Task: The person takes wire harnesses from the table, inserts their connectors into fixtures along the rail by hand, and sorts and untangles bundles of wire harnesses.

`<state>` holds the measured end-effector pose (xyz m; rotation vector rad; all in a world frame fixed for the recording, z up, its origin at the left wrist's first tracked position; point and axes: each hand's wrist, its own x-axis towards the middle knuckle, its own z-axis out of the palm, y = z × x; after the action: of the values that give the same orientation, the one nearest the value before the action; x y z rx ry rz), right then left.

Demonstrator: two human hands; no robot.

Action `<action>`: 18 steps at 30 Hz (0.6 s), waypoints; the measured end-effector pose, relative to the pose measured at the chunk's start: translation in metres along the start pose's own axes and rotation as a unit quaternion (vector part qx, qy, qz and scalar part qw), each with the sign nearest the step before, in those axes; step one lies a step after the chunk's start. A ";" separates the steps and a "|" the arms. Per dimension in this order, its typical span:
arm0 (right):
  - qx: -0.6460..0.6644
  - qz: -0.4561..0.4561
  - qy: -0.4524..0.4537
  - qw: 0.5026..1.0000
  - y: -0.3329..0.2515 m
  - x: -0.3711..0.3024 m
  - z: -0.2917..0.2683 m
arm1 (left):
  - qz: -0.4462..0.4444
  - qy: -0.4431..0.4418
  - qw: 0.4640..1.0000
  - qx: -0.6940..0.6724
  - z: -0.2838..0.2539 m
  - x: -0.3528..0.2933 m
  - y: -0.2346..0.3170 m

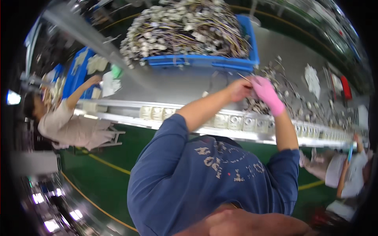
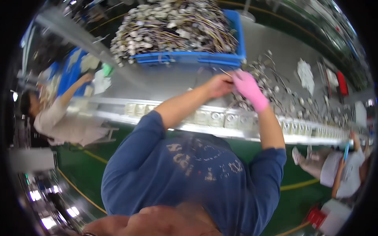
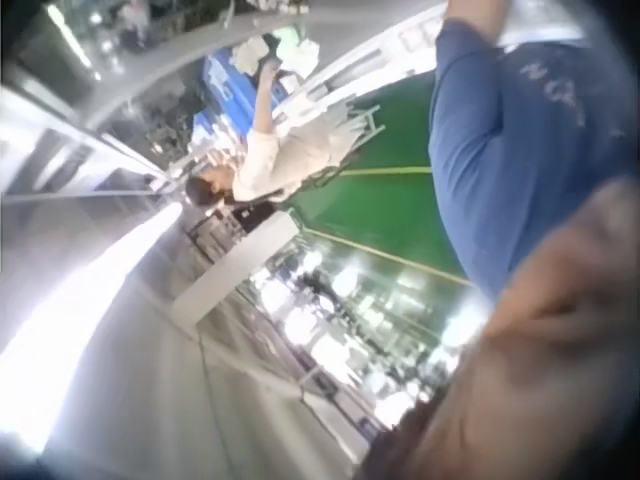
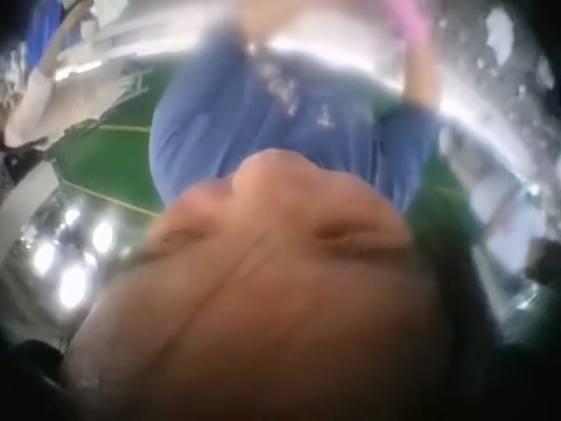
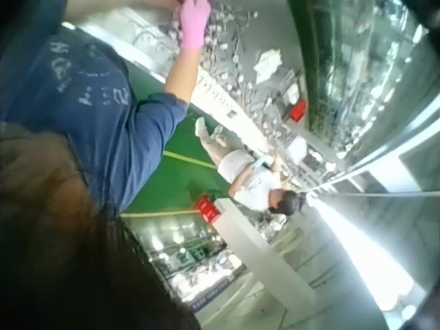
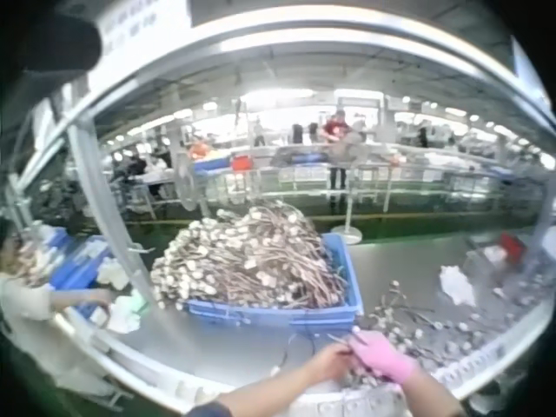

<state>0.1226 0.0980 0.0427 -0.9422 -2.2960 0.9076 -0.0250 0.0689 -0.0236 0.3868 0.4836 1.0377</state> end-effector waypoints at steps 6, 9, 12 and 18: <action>0.207 0.249 -0.112 0.939 0.005 -0.007 -0.030 | 0.059 0.069 0.981 0.170 0.012 0.019 -0.002; -0.038 -0.081 0.143 0.986 0.063 -0.002 -0.021 | 0.054 0.085 0.978 0.185 0.026 0.015 0.007; 0.148 0.126 -0.121 0.974 0.087 0.000 -0.024 | 0.045 0.063 0.976 0.202 0.017 0.017 0.011; 0.136 0.150 -0.115 0.973 0.078 0.005 -0.040 | 0.045 0.096 0.987 0.117 0.010 0.029 0.001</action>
<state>0.1779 0.1599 0.0129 -1.1289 -2.1668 1.4863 -0.0080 0.0948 -0.0202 0.5221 0.7711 1.1141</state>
